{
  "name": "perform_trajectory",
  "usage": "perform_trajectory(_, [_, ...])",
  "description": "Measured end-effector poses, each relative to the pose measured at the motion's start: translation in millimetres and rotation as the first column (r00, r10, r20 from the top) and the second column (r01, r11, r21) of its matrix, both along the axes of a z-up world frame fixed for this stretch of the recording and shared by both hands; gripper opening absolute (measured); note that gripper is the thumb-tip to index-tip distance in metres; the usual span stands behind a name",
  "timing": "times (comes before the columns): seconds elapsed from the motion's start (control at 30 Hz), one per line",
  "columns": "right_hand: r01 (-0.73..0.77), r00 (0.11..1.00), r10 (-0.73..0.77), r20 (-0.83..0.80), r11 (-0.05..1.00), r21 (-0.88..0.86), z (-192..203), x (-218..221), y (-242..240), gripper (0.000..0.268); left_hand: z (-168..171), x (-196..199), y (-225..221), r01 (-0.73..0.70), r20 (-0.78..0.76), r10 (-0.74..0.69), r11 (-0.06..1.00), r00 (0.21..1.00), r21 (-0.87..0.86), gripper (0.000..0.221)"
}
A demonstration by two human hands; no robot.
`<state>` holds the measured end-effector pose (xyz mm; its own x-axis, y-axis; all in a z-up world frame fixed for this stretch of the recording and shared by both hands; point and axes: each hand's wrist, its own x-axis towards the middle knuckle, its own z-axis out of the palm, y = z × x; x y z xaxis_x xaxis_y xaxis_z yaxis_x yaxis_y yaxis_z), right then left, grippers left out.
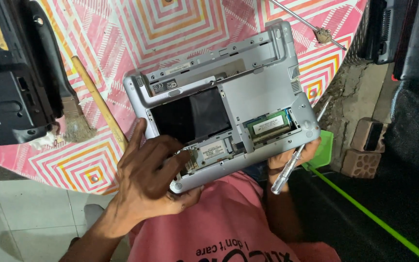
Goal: Disassembling a laptop to access internal components using a screwdriver and manual prying.
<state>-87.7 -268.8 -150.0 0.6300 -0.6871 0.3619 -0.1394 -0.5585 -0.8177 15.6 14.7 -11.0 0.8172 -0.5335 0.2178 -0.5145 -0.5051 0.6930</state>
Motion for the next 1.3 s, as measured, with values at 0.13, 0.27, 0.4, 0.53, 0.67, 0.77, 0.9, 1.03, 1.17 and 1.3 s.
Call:
perform_trajectory(0.13, [-0.036, 0.999, 0.036, 0.015, 0.999, -0.005, 1.4, 0.5, 0.3, 0.03, -3.3, -1.9, -0.4, 0.007, -0.026, -0.005, 0.999, 1.0, 0.052, 0.045])
perform_trajectory(0.27, [-0.056, 0.998, 0.053, 0.038, 0.996, 0.068, -1.9, -2.3, -3.3, 0.029, -5.2, -2.3, -2.2, 0.014, -0.047, -0.011, 0.997, 0.999, 0.071, 0.045])
perform_trajectory(0.4, [-0.03, 0.997, 0.026, 0.068, 0.998, 0.06, -3.7, -0.4, -1.8, 0.03, -0.5, -2.2, -7.0, 0.053, -0.023, -0.05, 0.989, 0.998, 0.139, 0.055])
perform_trajectory(0.53, [-0.07, 0.995, 0.068, 0.074, 0.997, 0.025, 1.0, 3.3, 0.6, 0.032, 0.6, -3.1, -17.7, 0.053, -0.003, -0.054, 0.96, 0.999, 0.273, 0.068])
perform_trajectory(0.67, [-0.05, 0.998, 0.049, 0.028, 0.998, 0.029, -3.3, 0.1, -2.8, 0.031, -8.0, 0.9, -26.7, 0.106, -0.08, -0.087, 0.959, 0.993, 0.264, 0.066])
perform_trajectory(0.77, [-0.057, 0.998, 0.057, -0.003, 0.998, -0.001, -0.1, 1.9, -0.1, 0.04, -5.5, 5.8, -27.3, 0.139, -0.125, -0.111, 0.961, 0.986, 0.24, 0.063])
perform_trajectory(0.9, [-0.024, 1.0, 0.024, 0.004, 1.0, 0.008, -27.6, -10.9, -7.1, 0.048, -0.4, 10.2, -25.1, 0.135, -0.155, -0.1, 0.962, 0.983, 0.235, 0.062])
perform_trajectory(1.03, [-0.048, 0.998, 0.049, 0.027, 0.999, -0.011, -24.4, -5.6, -1.4, 0.045, 6.9, 16.1, -23.2, 0.146, -0.146, -0.111, 0.954, 0.983, 0.26, 0.067])
perform_trajectory(1.17, [0.012, 0.999, -0.015, 0.042, 0.998, 0.062, -16.9, 0.1, 3.6, 0.037, 1.7, 15.8, -24.3, 0.158, -0.143, -0.123, 0.948, 0.982, 0.275, 0.072])
perform_trajectory(1.3, [-0.063, 0.998, 0.062, 0.023, 0.997, 0.036, 38.4, 13.6, 16.5, 0.045, 12.7, 22.4, -19.9, 0.23, -0.317, -0.133, 0.928, 0.939, 0.292, 0.075])
